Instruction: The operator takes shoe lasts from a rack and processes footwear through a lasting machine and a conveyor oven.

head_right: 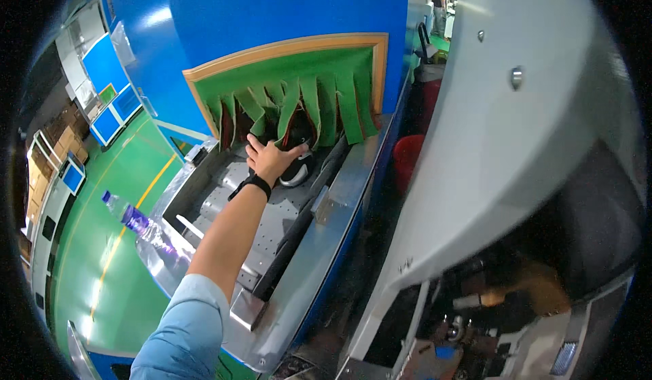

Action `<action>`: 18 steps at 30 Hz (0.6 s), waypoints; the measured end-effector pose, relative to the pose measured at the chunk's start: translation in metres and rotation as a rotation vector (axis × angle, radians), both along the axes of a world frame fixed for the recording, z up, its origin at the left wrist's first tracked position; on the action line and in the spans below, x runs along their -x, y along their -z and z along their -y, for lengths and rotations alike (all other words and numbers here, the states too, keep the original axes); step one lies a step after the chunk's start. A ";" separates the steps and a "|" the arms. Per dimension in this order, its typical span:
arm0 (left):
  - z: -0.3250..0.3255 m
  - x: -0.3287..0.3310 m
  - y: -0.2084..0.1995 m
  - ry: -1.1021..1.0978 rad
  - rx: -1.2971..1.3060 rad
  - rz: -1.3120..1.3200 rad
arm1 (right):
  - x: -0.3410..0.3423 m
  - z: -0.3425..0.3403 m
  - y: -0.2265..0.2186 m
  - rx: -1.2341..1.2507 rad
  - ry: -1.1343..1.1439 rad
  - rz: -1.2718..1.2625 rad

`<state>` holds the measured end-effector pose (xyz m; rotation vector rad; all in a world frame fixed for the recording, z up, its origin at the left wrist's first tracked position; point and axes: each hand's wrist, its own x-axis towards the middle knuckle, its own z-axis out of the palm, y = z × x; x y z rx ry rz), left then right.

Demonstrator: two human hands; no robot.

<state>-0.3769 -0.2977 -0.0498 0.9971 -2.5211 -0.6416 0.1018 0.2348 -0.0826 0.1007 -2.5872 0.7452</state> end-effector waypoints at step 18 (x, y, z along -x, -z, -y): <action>0.049 -0.082 -0.009 0.298 0.174 0.161 | -0.007 0.003 0.001 -0.059 0.105 0.001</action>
